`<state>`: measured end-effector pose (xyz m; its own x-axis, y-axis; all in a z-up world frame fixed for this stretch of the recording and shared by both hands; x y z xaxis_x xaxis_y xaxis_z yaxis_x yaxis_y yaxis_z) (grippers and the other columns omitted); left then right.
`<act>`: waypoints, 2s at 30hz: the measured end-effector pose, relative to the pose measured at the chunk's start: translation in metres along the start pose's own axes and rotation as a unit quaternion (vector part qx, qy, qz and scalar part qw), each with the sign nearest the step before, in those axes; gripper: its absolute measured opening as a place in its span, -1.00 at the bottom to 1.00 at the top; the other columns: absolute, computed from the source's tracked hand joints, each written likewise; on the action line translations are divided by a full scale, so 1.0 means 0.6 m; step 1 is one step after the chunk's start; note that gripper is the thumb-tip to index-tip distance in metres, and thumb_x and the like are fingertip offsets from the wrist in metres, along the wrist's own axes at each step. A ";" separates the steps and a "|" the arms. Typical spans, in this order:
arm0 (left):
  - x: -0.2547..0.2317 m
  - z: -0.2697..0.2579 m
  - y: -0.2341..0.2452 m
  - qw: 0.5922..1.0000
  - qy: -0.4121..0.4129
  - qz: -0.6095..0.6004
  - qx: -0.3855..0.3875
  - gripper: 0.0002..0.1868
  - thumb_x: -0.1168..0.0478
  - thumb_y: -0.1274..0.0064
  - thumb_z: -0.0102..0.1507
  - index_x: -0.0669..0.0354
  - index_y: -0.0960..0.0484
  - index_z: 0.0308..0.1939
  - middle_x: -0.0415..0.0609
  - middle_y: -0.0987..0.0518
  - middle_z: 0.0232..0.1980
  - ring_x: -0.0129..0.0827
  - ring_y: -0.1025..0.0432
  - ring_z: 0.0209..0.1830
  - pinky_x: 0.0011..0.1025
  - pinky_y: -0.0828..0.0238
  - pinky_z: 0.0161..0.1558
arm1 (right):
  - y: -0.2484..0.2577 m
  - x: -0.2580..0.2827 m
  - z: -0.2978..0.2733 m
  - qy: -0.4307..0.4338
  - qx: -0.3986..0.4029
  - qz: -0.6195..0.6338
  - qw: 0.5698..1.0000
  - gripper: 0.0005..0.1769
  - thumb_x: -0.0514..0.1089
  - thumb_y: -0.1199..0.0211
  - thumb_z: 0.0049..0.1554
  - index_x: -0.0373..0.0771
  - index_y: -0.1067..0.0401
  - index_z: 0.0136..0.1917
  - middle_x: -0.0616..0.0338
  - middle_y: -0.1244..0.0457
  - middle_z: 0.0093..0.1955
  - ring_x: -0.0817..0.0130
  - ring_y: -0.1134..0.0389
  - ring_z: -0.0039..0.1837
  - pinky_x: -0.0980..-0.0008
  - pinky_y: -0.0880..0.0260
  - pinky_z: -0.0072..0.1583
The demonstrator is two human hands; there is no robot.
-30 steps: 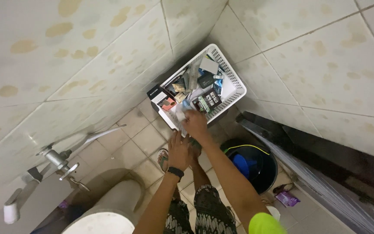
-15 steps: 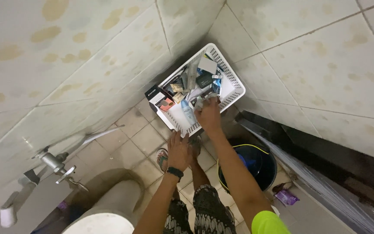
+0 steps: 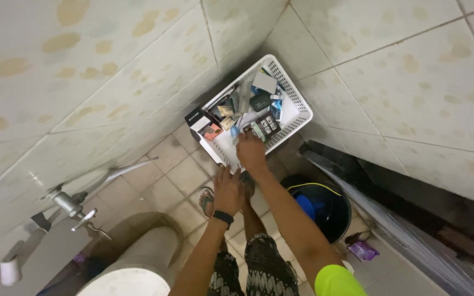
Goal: The person wipes several small bathroom items with a white cloth and places them on a wall-mounted rack. Items handled include a small box, a light blue bottle, a dark bottle, and a white bottle. The person repeatedly picks up items from a basket, wipes them, and places them on the rack.
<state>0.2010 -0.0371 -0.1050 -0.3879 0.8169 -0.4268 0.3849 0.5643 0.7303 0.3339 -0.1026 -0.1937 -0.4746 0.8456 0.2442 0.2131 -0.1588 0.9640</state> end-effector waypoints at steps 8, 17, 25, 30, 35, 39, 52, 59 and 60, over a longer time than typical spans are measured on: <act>0.012 -0.007 -0.003 1.000 -0.014 -0.011 0.008 -0.26 0.22 -0.19 0.14 0.16 -0.38 0.42 0.28 -0.20 0.48 0.22 -0.04 0.55 0.16 0.04 0.48 | -0.041 0.037 0.009 -0.069 -0.061 -0.134 0.987 -0.76 -0.04 -0.37 -0.01 -0.17 -0.39 -0.34 0.20 -0.18 -0.55 0.29 -0.28 -0.52 0.26 -0.19 -0.39; 0.035 -0.027 0.012 0.999 0.005 -0.025 0.026 -0.34 0.19 0.02 0.25 0.08 -0.32 0.47 0.21 -0.17 0.52 0.13 0.01 0.60 0.06 0.10 0.53 | -0.019 0.040 0.016 -0.079 0.135 -0.004 0.988 -0.72 -0.04 -0.24 0.07 -0.30 -0.35 -0.14 0.10 -0.34 -0.42 0.09 -0.46 -0.34 0.12 -0.41 -0.27; 0.041 -0.042 0.034 0.996 0.008 -0.062 -0.067 -0.50 0.26 0.11 0.35 0.09 -0.43 0.40 0.22 -0.32 0.44 0.15 -0.15 0.52 0.07 -0.05 0.47 | 0.025 0.051 0.000 -0.081 0.135 0.016 0.987 -0.52 0.09 -0.22 0.01 -0.27 -0.41 0.08 0.11 -0.34 -0.38 0.09 -0.48 -0.29 0.09 -0.43 -0.24; 0.012 -0.064 0.119 0.948 -0.015 -0.254 -0.194 -0.66 0.28 0.15 0.45 0.27 -0.53 0.28 0.22 -0.51 0.20 0.07 -0.41 0.29 -0.07 -0.34 0.33 | 0.082 0.058 -0.029 -0.147 0.081 0.162 0.972 -0.47 0.14 -0.16 0.02 -0.32 -0.46 0.06 0.10 -0.24 -0.48 0.29 -0.33 -0.44 0.39 -0.23 -0.32; -0.040 -0.100 0.248 0.869 0.052 -0.475 -0.128 -0.53 0.04 0.25 0.49 0.17 -0.41 0.41 0.23 -0.40 0.36 0.09 -0.26 0.44 0.00 -0.18 0.42 | 0.295 0.116 -0.078 -0.229 0.117 0.258 0.931 -0.39 0.27 -0.28 0.01 -0.12 -0.44 0.20 -0.15 -0.42 -0.07 -0.19 -0.48 0.02 0.00 -0.44 0.01; -0.095 -0.155 0.318 0.805 0.010 -0.592 -0.012 -0.31 -0.20 0.28 0.46 0.08 -0.20 0.57 0.23 -0.14 0.60 0.10 0.05 0.62 0.06 0.13 0.54 | 0.452 0.183 -0.144 -0.223 0.095 0.367 0.898 -0.54 0.05 -0.33 0.07 -0.11 -0.43 0.21 -0.15 -0.41 -0.06 -0.11 -0.48 0.06 0.09 -0.44 0.04; -0.185 -0.441 0.458 0.669 0.078 -0.738 0.038 -0.05 -0.47 0.30 0.33 0.19 -0.26 0.53 0.34 -0.31 0.46 0.07 -0.37 0.31 0.05 -0.45 0.16 | 0.759 0.384 -0.351 0.127 -0.177 0.340 0.915 -0.44 -0.46 0.04 0.26 -0.45 -0.20 0.53 -0.37 -0.01 0.59 -0.34 0.11 0.63 -0.28 0.29 0.54; -0.128 -0.518 0.433 0.787 -0.040 -0.613 0.060 -0.01 -0.47 0.40 0.37 0.39 -0.17 0.48 0.26 -0.49 -0.12 -0.26 -0.48 -0.60 -0.35 -0.48 -0.73 | 0.743 0.408 -0.373 0.038 -0.220 0.476 0.851 -0.67 -0.38 0.08 0.30 -0.42 -0.36 0.29 -0.15 -0.28 0.09 -0.08 -0.31 0.21 -0.11 -0.28 0.26; -0.149 -0.553 0.479 0.781 -0.063 -0.619 0.055 -0.13 -0.39 0.25 0.39 0.35 -0.31 0.40 0.16 -0.52 -0.37 -0.23 -0.44 -0.75 -0.34 -0.41 -0.84 | 0.733 0.405 -0.372 -0.009 -0.215 0.536 0.816 -0.66 -0.32 0.15 0.36 -0.45 -0.30 0.32 -0.17 -0.26 0.10 0.11 -0.27 0.23 -0.13 -0.24 0.27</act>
<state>0.0684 0.0125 0.3204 -0.4370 -0.3605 -0.8241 -0.1460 0.9324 -0.3305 0.1218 -0.0808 0.3132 -0.1985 0.1097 0.9739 0.1770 -0.9734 0.1457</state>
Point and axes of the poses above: each hand's wrist, its own z-axis towards the middle knuckle, its own y-axis out of the back of the hand, x = y × z, the point moved 3 cm from there along z, towards the middle knuckle
